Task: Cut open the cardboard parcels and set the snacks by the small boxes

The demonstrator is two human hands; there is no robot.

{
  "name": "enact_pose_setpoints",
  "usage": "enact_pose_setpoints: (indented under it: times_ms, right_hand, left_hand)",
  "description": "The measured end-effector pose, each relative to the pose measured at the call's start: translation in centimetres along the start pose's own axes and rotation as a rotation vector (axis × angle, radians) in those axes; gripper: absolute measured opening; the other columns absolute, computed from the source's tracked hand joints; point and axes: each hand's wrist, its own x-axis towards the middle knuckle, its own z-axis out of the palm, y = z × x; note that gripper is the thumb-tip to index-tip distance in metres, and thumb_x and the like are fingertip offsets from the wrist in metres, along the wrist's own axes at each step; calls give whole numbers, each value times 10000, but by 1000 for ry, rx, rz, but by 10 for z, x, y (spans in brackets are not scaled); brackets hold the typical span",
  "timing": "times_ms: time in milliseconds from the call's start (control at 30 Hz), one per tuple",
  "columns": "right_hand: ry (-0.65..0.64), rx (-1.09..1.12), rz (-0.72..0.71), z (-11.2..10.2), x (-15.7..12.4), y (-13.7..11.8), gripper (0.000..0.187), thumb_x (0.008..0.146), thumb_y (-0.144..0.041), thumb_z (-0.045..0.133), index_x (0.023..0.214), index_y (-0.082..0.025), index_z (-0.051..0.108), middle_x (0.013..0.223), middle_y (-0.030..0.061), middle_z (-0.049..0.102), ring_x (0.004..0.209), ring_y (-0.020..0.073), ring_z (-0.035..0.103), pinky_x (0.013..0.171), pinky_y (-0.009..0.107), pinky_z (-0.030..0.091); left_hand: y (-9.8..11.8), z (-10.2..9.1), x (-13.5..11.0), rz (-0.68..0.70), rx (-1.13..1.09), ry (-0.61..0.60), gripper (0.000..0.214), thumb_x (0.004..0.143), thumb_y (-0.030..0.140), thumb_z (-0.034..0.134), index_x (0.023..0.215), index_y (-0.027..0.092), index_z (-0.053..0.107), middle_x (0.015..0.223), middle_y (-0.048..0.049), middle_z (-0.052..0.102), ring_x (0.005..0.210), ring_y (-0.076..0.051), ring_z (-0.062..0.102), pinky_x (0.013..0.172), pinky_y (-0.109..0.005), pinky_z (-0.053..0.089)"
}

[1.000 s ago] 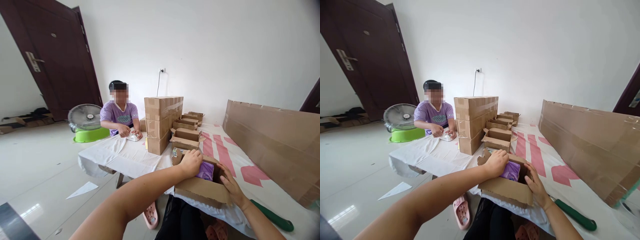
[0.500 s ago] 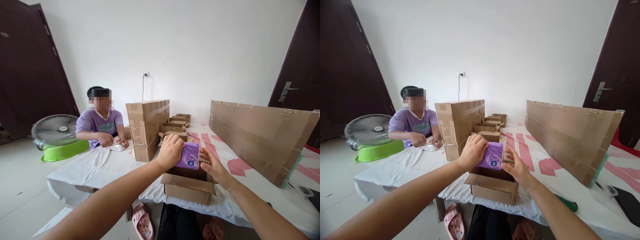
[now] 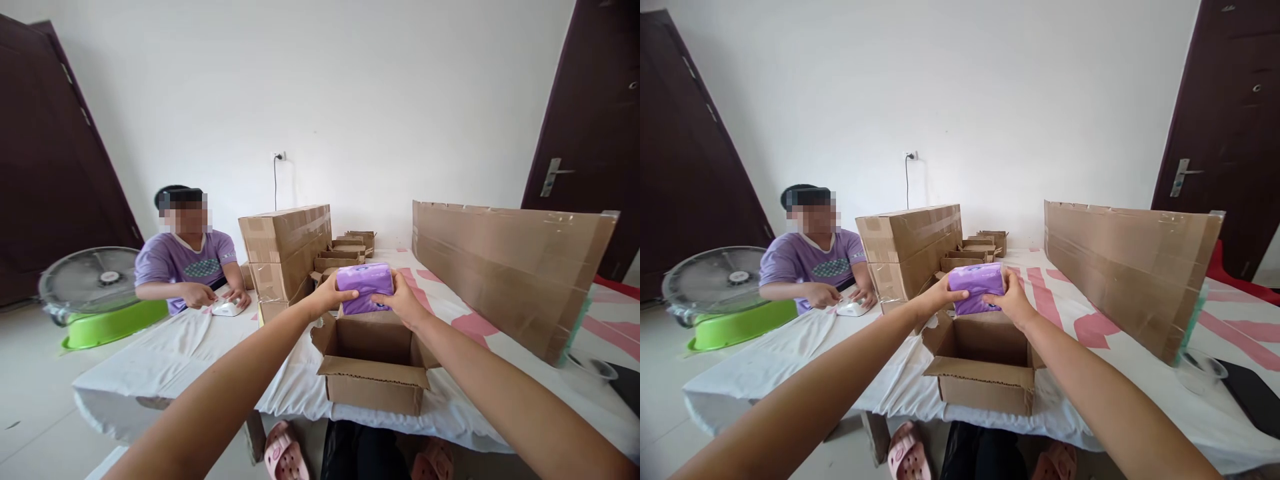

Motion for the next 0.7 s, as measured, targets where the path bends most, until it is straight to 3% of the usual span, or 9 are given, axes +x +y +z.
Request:
enact_pose_setpoints:
  times_ms: [67,267,400,467,567,633,700]
  right_hand:
    - [-33,-22,3,2,10,0,793,468,-305,895,1123,-249,452,1240,71,569,1150,253,555,953,414,482]
    - [-117,-2,-9,5,19,7,817,445,-285,909,1149,-235,497,1182,69,625,1109,259,593,932,426,506]
    - [-126,16,-40,5,14,4,770,450,-291,909,1130,-223,554,1118,55,674,1050,246,626,927,439,512]
    - [-110,46,-40,-4,8,-4,716,458,-292,907,1095,-220,587,1064,44,700,1001,238,648,914,433,522]
    - [-36,144,-36,-43,-10,-16,601,525,-329,888,1065,-238,639,1012,29,724,941,226,673,909,413,528]
    - [54,178,2,-86,-35,-16,537,574,-410,858,1055,-267,668,992,30,733,934,227,681,882,395,541]
    - [96,111,75,-133,-72,-6,592,500,-509,868,1021,-283,700,942,55,745,895,264,694,809,407,564]
  left_hand:
    - [-6,-2,6,21,-2,-2,734,565,405,863,1195,160,577,1160,-114,671,1088,-295,617,952,-438,474]
    - [-17,-6,11,63,110,158,752,513,341,887,1156,158,544,1170,-106,639,1113,-288,588,995,-454,425]
    - [-16,-4,3,53,166,145,732,516,349,885,1151,184,562,1132,-82,657,1096,-285,598,967,-441,445]
    - [-15,-5,-1,46,172,144,702,598,422,827,1198,197,541,1131,-80,661,1088,-268,605,938,-414,464]
    - [-18,-18,-8,30,183,258,578,788,539,606,1254,217,490,1181,-82,630,1128,-236,574,959,-391,438]
    - [-27,-35,-14,-4,199,389,515,845,570,486,1223,220,497,1203,-86,604,1152,-232,544,969,-391,416]
    - [-44,-53,-23,-72,208,511,490,842,590,450,1130,201,527,1145,-94,611,1102,-243,556,932,-399,428]
